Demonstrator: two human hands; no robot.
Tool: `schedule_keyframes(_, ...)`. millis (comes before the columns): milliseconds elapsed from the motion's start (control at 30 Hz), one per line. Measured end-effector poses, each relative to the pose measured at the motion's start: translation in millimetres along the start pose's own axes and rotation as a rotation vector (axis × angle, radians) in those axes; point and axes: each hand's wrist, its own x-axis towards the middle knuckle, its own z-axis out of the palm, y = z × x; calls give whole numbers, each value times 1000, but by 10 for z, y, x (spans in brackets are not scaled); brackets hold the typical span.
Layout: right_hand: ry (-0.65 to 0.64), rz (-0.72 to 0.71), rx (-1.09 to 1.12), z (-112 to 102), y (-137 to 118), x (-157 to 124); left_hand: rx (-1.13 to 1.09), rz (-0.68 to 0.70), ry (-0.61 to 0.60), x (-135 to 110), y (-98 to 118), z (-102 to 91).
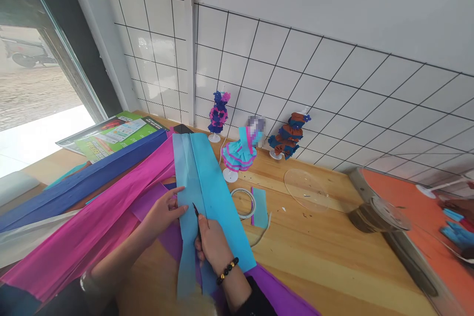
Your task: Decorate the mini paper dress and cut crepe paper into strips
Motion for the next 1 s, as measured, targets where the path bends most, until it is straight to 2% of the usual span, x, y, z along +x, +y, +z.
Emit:
schedule_keyframes(333, 4, 9, 7, 7, 14, -3, -39, 38, 41, 60, -77, -7)
schedule_keyframes(500, -17, -1, 43, 7, 27, -7, -63, 37, 53, 48, -42, -5)
schedule_keyframes(733, -20, -14, 50, 9, -58, -1, -136, 14, 39, 9, 43, 8)
schedule_keyframes(1000, -16, -30, 53, 43, -147, 61, -99, 35, 40, 40, -12, 4)
